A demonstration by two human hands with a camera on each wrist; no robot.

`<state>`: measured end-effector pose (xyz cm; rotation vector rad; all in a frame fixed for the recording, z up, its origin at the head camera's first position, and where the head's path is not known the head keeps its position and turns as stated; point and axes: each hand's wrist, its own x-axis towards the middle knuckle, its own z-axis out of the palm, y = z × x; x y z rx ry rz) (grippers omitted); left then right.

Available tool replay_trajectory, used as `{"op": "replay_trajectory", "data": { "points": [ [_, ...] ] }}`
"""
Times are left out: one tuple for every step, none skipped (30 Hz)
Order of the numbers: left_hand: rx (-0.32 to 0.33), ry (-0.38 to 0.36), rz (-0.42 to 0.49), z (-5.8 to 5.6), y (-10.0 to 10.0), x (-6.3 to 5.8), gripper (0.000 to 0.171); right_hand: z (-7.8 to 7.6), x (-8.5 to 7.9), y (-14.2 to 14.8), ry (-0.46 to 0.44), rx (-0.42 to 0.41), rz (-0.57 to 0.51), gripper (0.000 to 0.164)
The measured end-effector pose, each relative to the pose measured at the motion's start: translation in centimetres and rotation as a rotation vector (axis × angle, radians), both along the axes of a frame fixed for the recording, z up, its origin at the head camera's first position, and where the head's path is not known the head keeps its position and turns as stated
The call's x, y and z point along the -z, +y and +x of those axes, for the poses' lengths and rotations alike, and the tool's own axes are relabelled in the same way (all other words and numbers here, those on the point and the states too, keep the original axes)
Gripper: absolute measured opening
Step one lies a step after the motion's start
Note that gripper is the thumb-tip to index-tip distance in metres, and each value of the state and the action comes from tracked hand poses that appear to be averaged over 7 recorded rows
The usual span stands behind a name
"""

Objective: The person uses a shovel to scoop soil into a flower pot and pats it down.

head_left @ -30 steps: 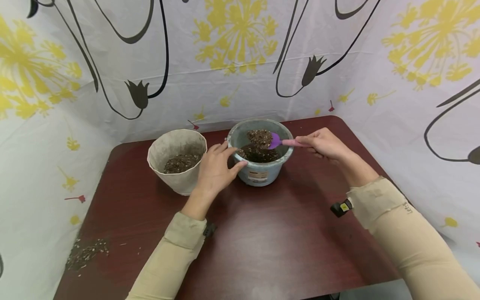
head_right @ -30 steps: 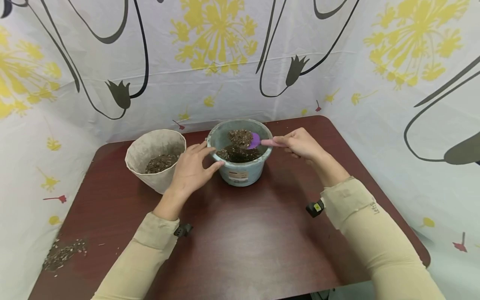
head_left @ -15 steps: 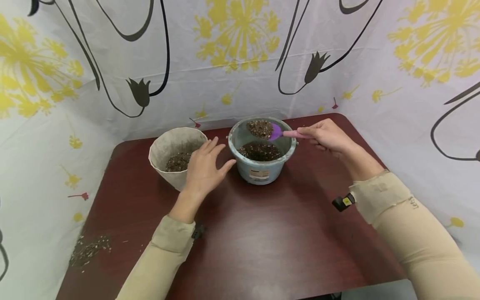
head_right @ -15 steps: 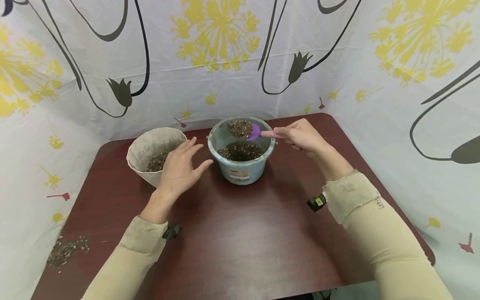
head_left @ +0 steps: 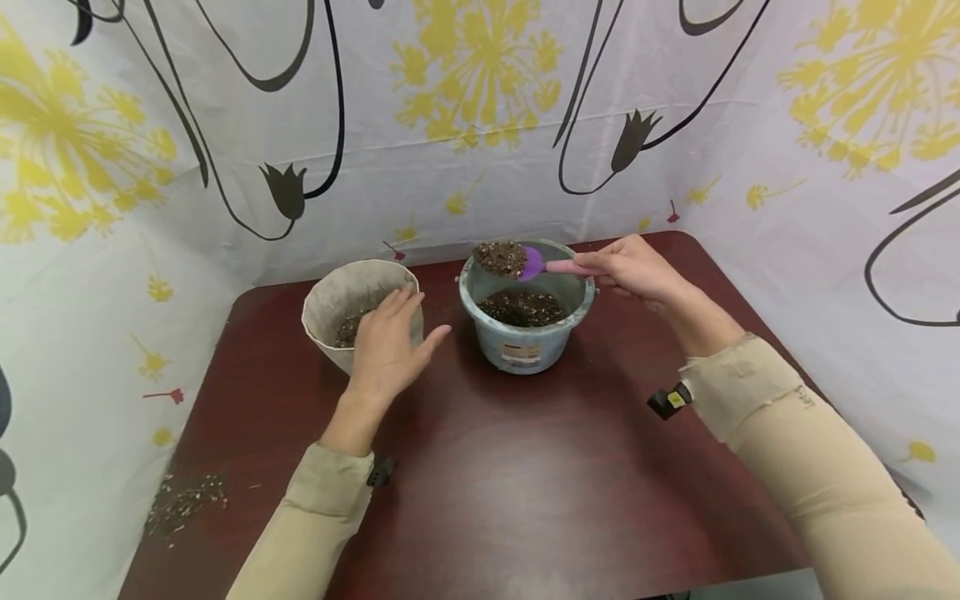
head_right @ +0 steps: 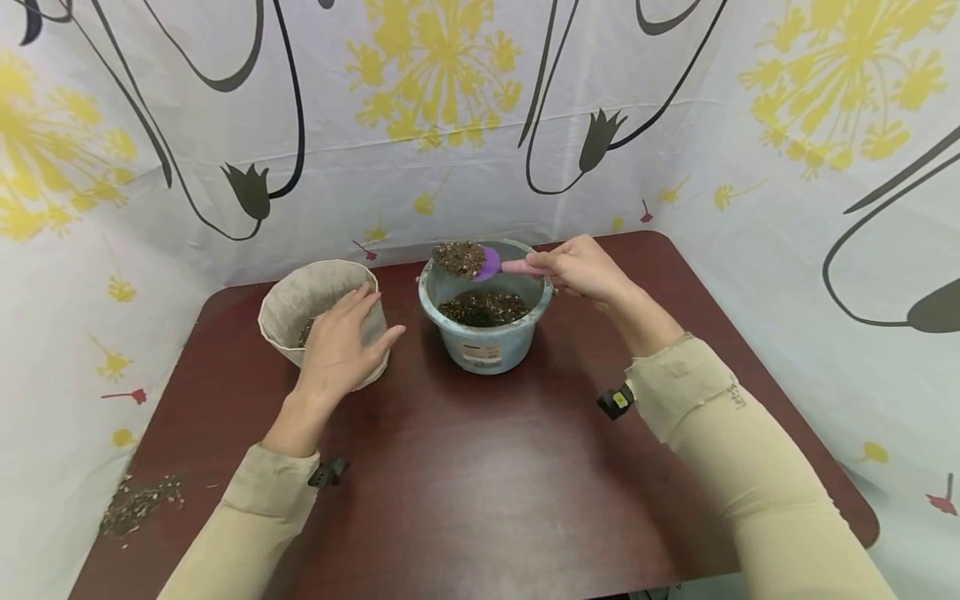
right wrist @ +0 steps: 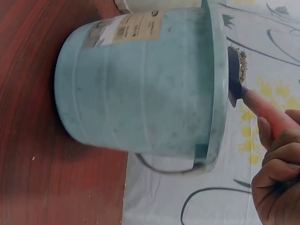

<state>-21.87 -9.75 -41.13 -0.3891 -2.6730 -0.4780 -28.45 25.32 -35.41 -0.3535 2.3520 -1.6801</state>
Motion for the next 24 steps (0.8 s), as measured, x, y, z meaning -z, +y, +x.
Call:
{"op": "replay_trajectory", "data": {
  "points": [
    [-0.005,-0.006,-0.001,0.1,-0.1,0.0,0.067,-0.1,-0.1,-0.3,0.005,-0.003,-0.001,0.027],
    [-0.012,-0.011,-0.005,0.2,-0.3,0.0,0.068,-0.1,-0.1,-0.6,0.011,-0.005,0.003,0.026],
    [-0.019,-0.016,-0.009,0.3,-0.4,0.0,0.069,-0.1,-0.2,-1.0,0.016,-0.011,0.007,0.026],
    [-0.024,-0.020,-0.012,0.4,-0.6,0.0,0.069,-0.2,-0.2,-1.4,0.019,-0.013,0.008,0.026],
    [-0.029,-0.020,-0.014,0.5,-0.7,0.0,0.068,-0.2,-0.3,-1.7,0.018,-0.019,0.009,0.027],
    [-0.034,-0.017,-0.016,0.6,-0.8,0.1,0.068,-0.2,-0.3,-2.1,0.017,-0.025,0.007,0.028],
    [-0.038,-0.014,-0.016,0.7,-0.9,0.1,0.068,-0.2,-0.4,-2.4,0.013,-0.026,0.006,0.027],
    [-0.043,-0.009,-0.017,0.7,-1.1,0.1,0.067,-0.3,-0.4,-2.8,0.007,-0.033,-0.001,0.028],
    [-0.045,-0.004,-0.017,0.8,-1.2,0.1,0.066,-0.3,-0.5,-3.1,0.002,-0.037,-0.005,0.028],
    [-0.046,0.003,-0.015,0.9,-1.4,0.2,0.066,-0.3,-0.5,-3.4,-0.002,-0.039,-0.006,0.027],
    [-0.049,0.009,-0.013,0.9,-1.6,0.2,0.065,-0.3,-0.6,-3.8,-0.005,-0.043,-0.002,0.029],
    [-0.049,0.015,-0.010,1.0,-1.7,0.3,0.064,-0.4,-0.6,-4.1,-0.004,-0.045,0.004,0.031],
    [-0.051,0.021,-0.009,1.0,-1.9,0.3,0.063,-0.4,-0.6,-4.4,-0.003,-0.050,0.011,0.033],
    [-0.053,0.027,-0.007,1.1,-2.1,0.4,0.063,-0.4,-0.6,-4.8,-0.003,-0.054,0.018,0.038],
    [-0.057,0.031,-0.006,1.2,-2.3,0.4,0.063,-0.5,-0.5,-5.1,-0.003,-0.061,0.023,0.039],
    [-0.063,0.033,-0.003,1.3,-2.5,0.4,0.062,-0.6,-0.5,-5.5,-0.005,-0.070,0.023,0.043],
    [-0.070,0.035,0.000,1.4,-2.8,0.4,0.062,-0.6,-0.5,-5.9,-0.009,-0.078,0.023,0.046],
    [-0.078,0.035,0.003,1.5,-3.0,0.4,0.061,-0.7,-0.5,-6.4,-0.005,-0.086,0.024,0.045],
    [-0.088,0.035,0.002,1.5,-3.3,0.4,0.060,-0.7,-0.5,-6.7,0.000,-0.093,0.029,0.046],
    [-0.098,0.032,0.004,1.6,-3.5,0.4,0.060,-0.8,-0.5,-7.2,0.004,-0.096,0.033,0.045],
    [-0.108,0.030,0.004,1.7,-3.7,0.4,0.059,-0.8,-0.6,-7.5,0.014,-0.101,0.039,0.041],
    [-0.117,0.028,0.006,1.8,-3.9,0.3,0.059,-0.8,-0.6,-7.9,0.022,-0.103,0.044,0.041],
    [-0.125,0.026,0.006,1.9,-4.1,0.2,0.059,-0.9,-0.7,-8.2,0.030,-0.105,0.052,0.037],
    [-0.133,0.025,0.006,1.9,-4.2,0.1,0.060,-0.9,-0.8,-8.6,0.040,-0.105,0.062,0.034]
  ]
}}
